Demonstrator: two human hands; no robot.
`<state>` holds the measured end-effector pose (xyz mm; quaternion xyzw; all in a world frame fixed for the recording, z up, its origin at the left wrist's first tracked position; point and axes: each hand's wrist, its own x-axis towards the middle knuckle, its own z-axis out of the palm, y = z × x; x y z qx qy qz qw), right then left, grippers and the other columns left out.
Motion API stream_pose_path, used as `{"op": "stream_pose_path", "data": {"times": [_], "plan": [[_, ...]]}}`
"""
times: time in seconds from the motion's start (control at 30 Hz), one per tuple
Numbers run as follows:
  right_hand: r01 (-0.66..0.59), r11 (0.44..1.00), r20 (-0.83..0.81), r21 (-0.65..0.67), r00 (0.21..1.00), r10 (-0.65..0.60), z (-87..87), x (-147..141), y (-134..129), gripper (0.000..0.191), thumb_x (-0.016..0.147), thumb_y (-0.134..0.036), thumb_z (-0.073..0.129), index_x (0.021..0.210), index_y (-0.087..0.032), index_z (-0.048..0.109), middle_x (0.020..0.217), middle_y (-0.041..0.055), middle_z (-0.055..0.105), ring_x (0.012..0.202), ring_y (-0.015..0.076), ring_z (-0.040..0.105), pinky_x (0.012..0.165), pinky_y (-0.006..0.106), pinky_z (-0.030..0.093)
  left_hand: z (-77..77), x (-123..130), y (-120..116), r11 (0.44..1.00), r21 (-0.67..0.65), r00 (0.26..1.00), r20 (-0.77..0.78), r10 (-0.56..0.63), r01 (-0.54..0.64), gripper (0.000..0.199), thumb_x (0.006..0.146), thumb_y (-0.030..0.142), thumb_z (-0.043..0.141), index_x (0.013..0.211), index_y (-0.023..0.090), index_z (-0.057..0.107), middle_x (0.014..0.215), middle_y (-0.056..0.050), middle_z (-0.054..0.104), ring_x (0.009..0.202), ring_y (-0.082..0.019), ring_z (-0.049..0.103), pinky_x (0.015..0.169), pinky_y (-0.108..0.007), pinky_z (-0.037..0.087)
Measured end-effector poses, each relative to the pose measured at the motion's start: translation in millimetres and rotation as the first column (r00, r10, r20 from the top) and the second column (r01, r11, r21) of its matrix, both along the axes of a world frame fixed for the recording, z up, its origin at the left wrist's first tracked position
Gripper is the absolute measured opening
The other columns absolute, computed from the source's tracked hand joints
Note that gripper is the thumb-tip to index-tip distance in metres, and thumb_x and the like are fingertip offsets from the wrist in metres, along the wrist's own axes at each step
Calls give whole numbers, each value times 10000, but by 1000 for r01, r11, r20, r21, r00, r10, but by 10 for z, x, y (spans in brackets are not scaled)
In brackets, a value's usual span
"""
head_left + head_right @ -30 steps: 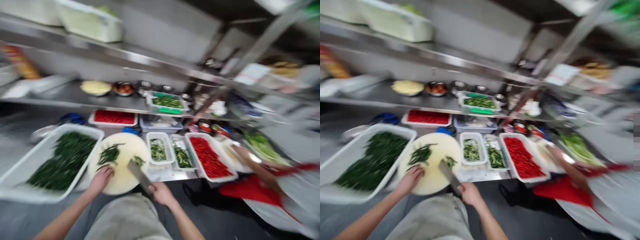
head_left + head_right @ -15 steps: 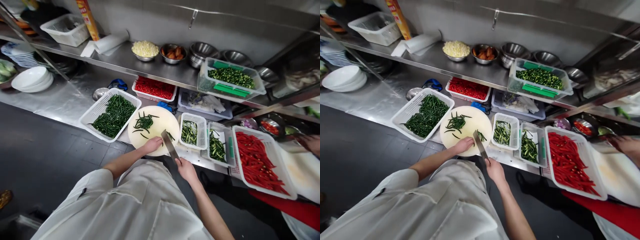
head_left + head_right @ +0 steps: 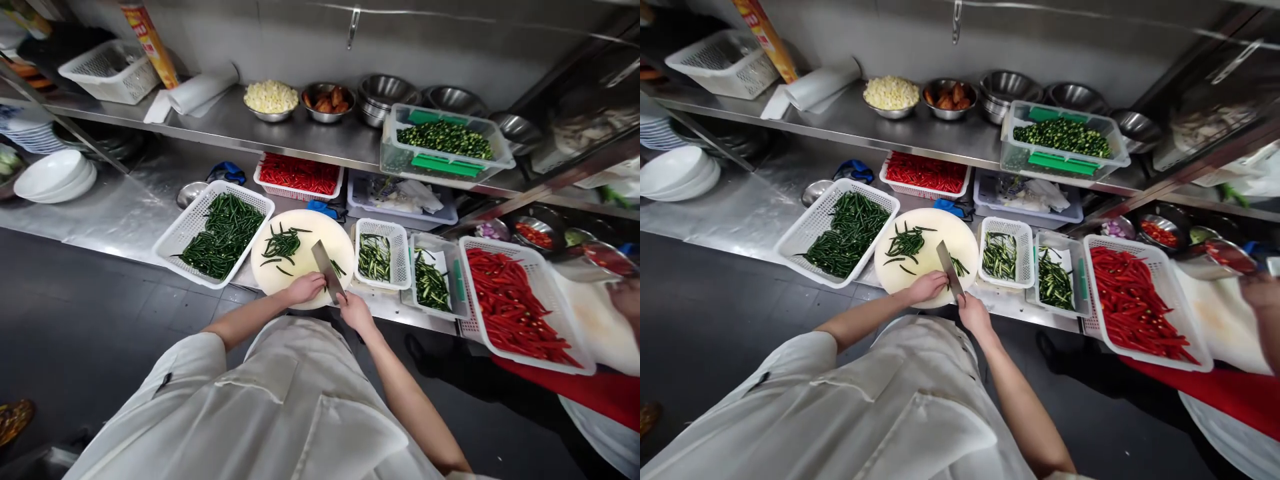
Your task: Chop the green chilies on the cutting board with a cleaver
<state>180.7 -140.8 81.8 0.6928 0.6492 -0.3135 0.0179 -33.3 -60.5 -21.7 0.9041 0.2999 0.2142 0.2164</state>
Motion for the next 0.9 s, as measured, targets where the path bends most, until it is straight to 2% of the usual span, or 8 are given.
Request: {"op": "stream_pose_path", "data": {"times": [0.1,0.17,0.27,0.33,0.5,0.63,0.8,0.9], "plan": [[10,999,-56,33,998,-9,33,-32,58,376,1116,-362,395,1022,-183,713,919,106,781,844,215,708,767,273,415,83,-190,-51,1000,19,1000,-3,20,-20,238,1069,219,490,1165,196,707,1173,-103,676,1113,-217,638,999,-362,568],[17,998,-83,67,996,-12,69,40,-62,378,1112,-385,396,1004,-198,706,899,98,777,828,219,704,748,273,408,132,-447,-102,985,48,986,12,168,-168,230,1052,208,514,1180,198,705,1183,-114,660,1139,-234,625,1016,-391,562],[-33,999,-183,0,983,32,94,191,-354,392,1102,-416,404,938,-215,699,840,78,769,791,224,703,706,270,398,167,-879,-150,874,84,878,35,478,-479,247,1023,186,538,1210,175,699,1209,-148,624,1177,-278,600,1043,-459,551],[-64,994,-228,-89,973,42,86,279,-501,408,1093,-427,415,870,-220,687,776,58,754,757,226,700,687,267,395,146,-1049,-157,838,79,841,10,541,-540,256,1020,194,542,1213,178,709,1211,-150,618,1177,-287,596,1047,-474,552],[29,993,-110,-112,993,-41,80,348,-491,433,1103,-424,392,866,-212,687,716,48,732,727,208,689,696,265,391,16,-749,-145,970,25,969,-54,243,-242,277,1049,221,516,1229,234,726,1249,-115,639,1211,-246,608,1053,-398,556],[-9,998,11,-63,1000,10,201,279,-404,366,1102,-386,415,980,-206,710,840,82,768,788,211,698,712,272,375,-44,-278,-137,999,38,999,-37,16,-15,262,1073,235,499,1241,221,699,1219,-103,672,1188,-227,624,1061,-381,548],[-70,993,26,-92,997,72,371,350,-448,344,1098,-378,431,961,-214,701,903,88,779,848,219,710,703,276,348,-68,-140,-112,999,32,999,-5,-43,43,274,1071,205,480,1260,200,679,1209,-101,686,1164,-220,627,1068,-384,541],[-71,986,-24,-149,997,68,314,352,-429,354,1100,-377,421,980,-200,702,881,91,776,789,210,701,683,275,354,-66,-152,-104,1000,0,1000,5,-26,26,269,1078,212,461,1236,203,679,1208,-97,684,1171,-217,627,1072,-376,533]]}}
